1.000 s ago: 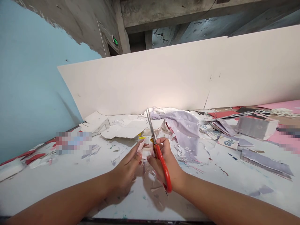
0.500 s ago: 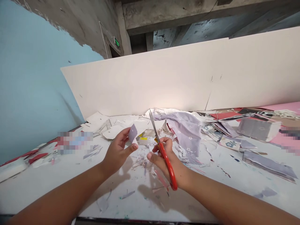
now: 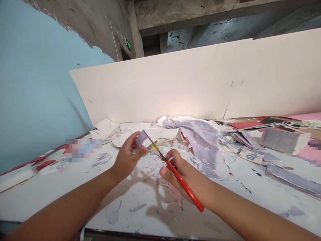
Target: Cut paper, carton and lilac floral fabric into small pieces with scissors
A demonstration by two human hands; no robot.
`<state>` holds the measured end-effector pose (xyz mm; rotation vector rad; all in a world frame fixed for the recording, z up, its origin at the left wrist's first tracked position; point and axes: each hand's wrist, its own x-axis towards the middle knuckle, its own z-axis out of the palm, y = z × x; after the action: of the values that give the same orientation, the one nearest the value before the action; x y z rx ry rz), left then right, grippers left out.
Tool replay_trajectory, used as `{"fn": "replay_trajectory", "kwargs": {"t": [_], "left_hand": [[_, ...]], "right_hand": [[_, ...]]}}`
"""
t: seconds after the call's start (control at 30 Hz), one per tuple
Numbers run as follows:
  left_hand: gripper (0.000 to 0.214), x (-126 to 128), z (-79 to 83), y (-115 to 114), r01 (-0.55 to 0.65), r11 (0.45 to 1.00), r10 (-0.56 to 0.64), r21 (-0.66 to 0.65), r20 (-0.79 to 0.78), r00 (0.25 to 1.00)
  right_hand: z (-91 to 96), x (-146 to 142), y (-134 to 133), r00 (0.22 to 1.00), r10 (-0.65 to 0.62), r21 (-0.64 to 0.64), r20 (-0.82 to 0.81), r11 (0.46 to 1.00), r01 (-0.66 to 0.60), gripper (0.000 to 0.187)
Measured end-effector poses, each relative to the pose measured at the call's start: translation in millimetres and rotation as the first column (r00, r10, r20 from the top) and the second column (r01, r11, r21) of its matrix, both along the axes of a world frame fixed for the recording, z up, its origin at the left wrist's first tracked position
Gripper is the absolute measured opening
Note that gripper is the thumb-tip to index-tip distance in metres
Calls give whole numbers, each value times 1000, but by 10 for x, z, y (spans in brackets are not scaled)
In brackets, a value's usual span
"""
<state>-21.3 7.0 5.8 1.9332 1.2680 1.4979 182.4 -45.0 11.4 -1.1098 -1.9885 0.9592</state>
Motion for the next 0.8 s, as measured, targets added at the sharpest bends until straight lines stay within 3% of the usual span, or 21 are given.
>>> {"fn": "replay_trajectory", "kwargs": {"t": [0.2,0.47,0.6,0.7,0.8], "left_hand": [[57,-2,18,-11,-82,991,100,105,-173,980],[54,-21,-4,39,-81,991,107,110,-249,963],[55,-19,28,21,-69,997,76,43,-185,980],[62,-9,51,0,-19,999,18,-37,-35,999],[55,0,61,-7,34,999,-30,-40,93,995]], "right_hand": [[47,3,-62,998,29,44,47,999,-31,47],[135,23,-120,998,37,-68,41,997,-35,46],[172,53,-97,999,6,-40,40,999,-5,44],[158,78,-56,996,-46,25,71,999,45,42],[83,88,-38,994,-52,75,98,996,45,45]]}}
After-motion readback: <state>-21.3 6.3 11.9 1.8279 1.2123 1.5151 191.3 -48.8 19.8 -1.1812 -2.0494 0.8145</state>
